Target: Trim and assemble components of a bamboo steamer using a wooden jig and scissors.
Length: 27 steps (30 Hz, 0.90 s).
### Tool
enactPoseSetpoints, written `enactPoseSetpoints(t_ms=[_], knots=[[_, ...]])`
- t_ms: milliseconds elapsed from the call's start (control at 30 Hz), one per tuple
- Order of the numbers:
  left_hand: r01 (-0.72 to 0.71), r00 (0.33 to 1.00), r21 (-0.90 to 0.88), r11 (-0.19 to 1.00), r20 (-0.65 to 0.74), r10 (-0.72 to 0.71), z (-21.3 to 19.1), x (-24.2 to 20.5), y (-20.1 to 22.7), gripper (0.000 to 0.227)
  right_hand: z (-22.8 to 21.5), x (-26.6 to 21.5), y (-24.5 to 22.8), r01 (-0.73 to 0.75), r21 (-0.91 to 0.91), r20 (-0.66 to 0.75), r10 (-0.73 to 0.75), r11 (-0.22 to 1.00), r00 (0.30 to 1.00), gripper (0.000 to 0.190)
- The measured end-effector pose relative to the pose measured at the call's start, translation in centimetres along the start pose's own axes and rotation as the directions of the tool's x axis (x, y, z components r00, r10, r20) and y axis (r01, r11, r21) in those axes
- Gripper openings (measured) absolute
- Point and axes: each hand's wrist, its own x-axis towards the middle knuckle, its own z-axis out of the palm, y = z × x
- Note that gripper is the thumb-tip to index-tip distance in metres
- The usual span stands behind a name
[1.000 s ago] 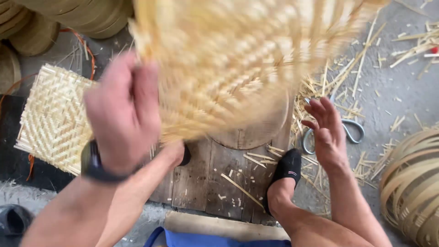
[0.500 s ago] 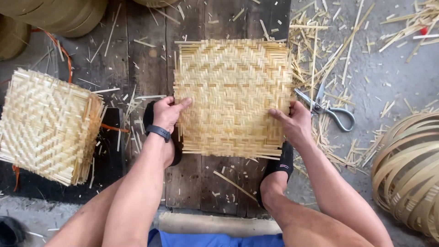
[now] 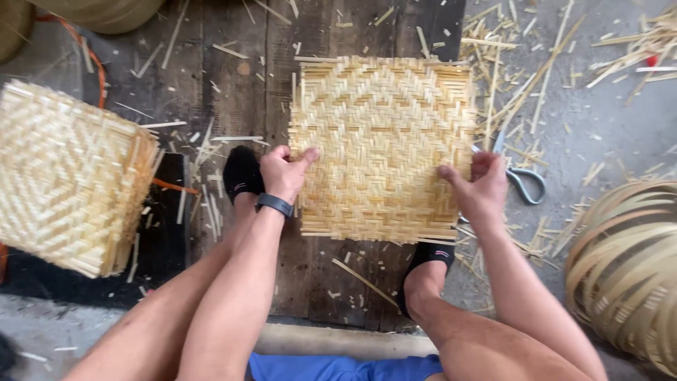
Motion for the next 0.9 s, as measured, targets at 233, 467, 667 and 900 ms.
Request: enactPoseSetpoints(t_ms=[233,467,667,900], knots=[[-0.142,0.978,0.385,0.912,-0.088,0.189,-0.1,-0.6,1.4,0.056,4.5,-3.2,-3.7,0.75,-0.571,0.507,-0.575,0.333,0.642,0.066],[-0.203,0.979,0.174,0.964,0.033,0.2,2.1,-13.3,10.8,0.023,4.9,-3.7,-3.0,0.729,-0.527,0.473,-0.562,0.437,0.679,0.066],[-0.814,0.58,0.215,0.54,0.247,0.776,4.9,-18.0,10.4,0.016,4.5,-3.7,-4.4,0.728,-0.553,0.565,-0.459,0.406,0.686,0.056],[-0.258,0.962,0.16,0.953,-0.054,0.269,-1.4,-4.3,5.6,0.024,5.2,-4.3,-2.8,0.736,-0.507,0.464,-0.577,0.449,0.672,0.065]])
